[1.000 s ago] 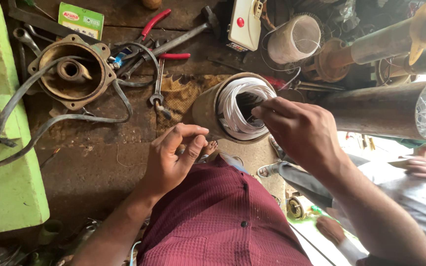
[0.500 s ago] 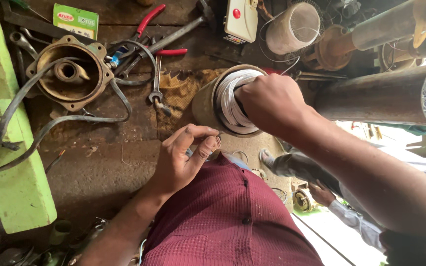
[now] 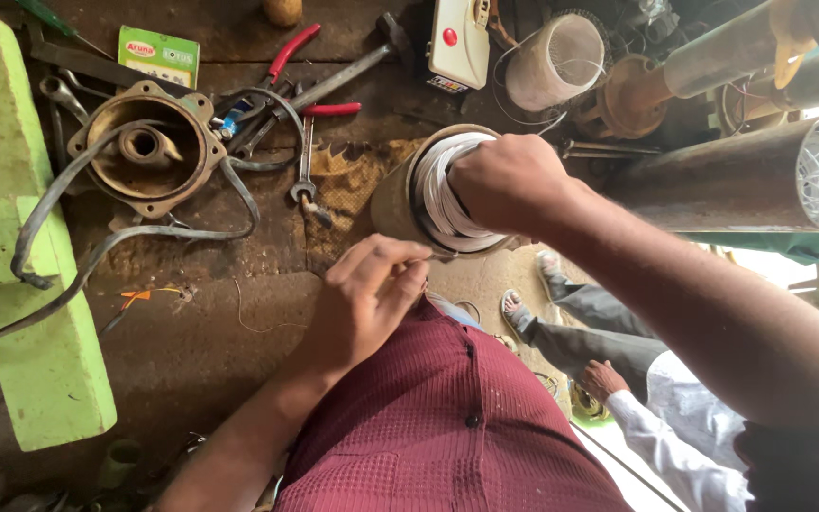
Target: The person opens a small electrical box, then winds white insulated wire by hand onto a cylindrical metal core. The person repeatedly pulls wire from a spool and wraps it around the core, adjusting the coil as it builds up.
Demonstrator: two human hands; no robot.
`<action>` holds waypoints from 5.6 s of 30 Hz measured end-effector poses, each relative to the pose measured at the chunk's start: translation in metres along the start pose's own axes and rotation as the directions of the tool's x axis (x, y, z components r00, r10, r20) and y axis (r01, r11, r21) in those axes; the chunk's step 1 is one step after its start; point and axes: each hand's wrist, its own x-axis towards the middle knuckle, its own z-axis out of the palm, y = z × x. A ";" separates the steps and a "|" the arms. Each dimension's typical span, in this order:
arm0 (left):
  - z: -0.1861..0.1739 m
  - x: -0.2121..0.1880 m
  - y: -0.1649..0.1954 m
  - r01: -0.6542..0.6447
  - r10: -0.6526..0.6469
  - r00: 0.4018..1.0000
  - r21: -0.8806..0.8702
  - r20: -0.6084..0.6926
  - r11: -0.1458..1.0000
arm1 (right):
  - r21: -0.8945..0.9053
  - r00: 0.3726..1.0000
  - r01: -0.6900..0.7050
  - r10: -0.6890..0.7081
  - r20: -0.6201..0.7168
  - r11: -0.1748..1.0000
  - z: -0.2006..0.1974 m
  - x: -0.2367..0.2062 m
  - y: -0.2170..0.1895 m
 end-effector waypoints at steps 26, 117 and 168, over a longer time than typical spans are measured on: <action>0.035 -0.027 0.136 0.270 -0.270 0.961 -0.427 0.063 0.863 | 0.417 0.552 0.587 0.034 -0.833 0.693 0.081 -0.187 -0.018; 0.045 0.009 0.067 0.038 -0.022 0.997 0.232 -0.070 0.972 | 0.171 0.851 0.196 -0.081 -0.518 0.966 0.002 -0.080 0.040; 0.046 0.011 0.068 0.002 0.014 0.999 0.338 -0.044 0.941 | -0.047 0.986 0.161 -0.162 -0.039 0.986 0.010 -0.030 0.036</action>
